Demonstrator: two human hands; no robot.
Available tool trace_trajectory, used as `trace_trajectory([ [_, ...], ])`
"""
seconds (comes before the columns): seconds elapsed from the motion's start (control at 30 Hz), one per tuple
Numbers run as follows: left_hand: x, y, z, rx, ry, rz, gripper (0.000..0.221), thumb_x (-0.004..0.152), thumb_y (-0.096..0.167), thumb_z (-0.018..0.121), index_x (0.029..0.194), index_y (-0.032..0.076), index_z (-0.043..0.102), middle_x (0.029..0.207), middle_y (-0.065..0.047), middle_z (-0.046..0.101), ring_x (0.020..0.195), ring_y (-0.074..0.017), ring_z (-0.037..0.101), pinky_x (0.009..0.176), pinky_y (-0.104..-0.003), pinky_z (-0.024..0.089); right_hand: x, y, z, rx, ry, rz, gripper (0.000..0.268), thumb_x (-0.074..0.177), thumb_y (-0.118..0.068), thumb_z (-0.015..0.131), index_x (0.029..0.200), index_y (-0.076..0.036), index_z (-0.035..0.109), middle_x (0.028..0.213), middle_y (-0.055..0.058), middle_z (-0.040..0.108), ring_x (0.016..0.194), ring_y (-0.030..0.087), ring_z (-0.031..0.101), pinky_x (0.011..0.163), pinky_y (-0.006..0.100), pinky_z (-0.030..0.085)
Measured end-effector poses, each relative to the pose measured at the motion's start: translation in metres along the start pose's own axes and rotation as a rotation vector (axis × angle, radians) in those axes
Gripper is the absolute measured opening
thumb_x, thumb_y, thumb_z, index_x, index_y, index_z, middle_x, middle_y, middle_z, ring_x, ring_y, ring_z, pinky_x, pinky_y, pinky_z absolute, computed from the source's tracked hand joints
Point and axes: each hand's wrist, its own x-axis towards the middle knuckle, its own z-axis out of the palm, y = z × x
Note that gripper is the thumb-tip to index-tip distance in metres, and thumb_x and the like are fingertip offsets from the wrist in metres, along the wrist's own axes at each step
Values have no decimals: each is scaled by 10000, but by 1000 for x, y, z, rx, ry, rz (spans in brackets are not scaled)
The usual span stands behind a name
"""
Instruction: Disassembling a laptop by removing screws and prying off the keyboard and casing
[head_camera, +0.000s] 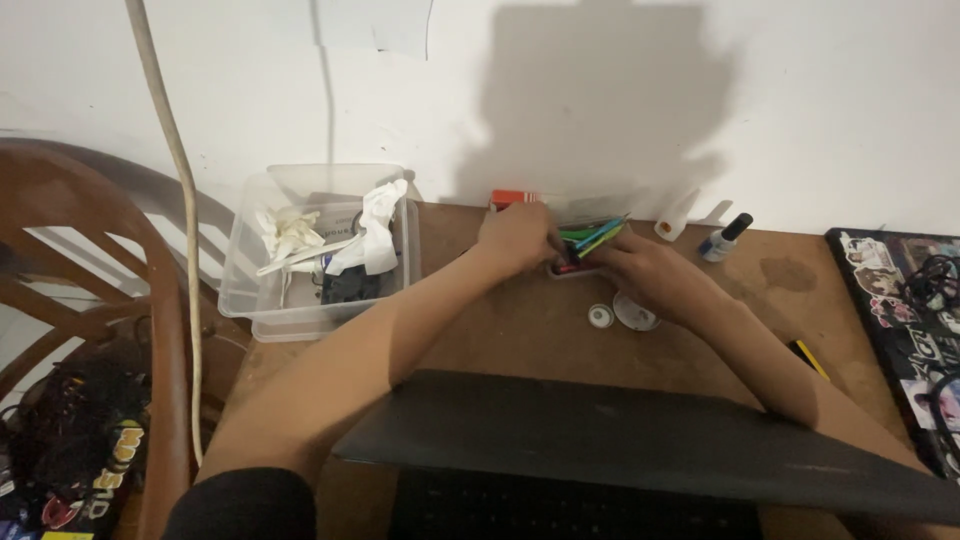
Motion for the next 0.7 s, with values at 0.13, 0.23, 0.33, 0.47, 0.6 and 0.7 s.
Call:
trace_trajectory([
  [0.13,7,-4,9,3,13,-32,447,771,457,784,1045,104,778,1008,-123,782,1070,-356,740,881,-582,591,-1,-6,4,82,34,17,199,1013,-198,599,1208,-168,622,985,76,602,897,347,700,765,422,605],
  [0.23,1,-9,12,-6,65,43,353,770,425,771,947,121,797,949,-131,789,1017,-380,751,833,-587,601,-2,-2,10,64,27,32,186,1008,-180,601,1192,-171,631,989,79,609,882,349,709,737,424,617],
  [0.33,20,-27,43,44,206,88,289,808,400,711,875,123,761,854,-115,762,937,-367,765,756,-569,612,-5,5,15,31,-3,49,170,1019,-196,590,1179,-172,641,1001,82,611,871,347,720,720,425,626],
  [0.47,58,-62,93,175,365,121,267,880,368,656,925,105,659,858,-108,722,948,-346,755,728,-554,610,5,-15,-8,82,-13,67,169,1030,-218,577,1167,-151,650,1004,110,613,850,372,721,727,452,625],
  [0.6,44,-38,57,92,218,-43,519,756,548,791,959,92,648,864,-97,718,901,-431,752,692,-667,563,-1,-7,-1,96,-32,79,156,1032,-208,572,1139,-152,670,1010,103,621,835,364,732,711,428,637],
  [0.7,28,-23,32,-13,96,-63,544,742,508,829,1008,56,685,992,-134,753,1030,-404,742,794,-652,573,-1,-10,-4,-1,20,22,151,1016,-178,603,1144,-126,663,1001,96,611,916,371,717,743,419,628],
])
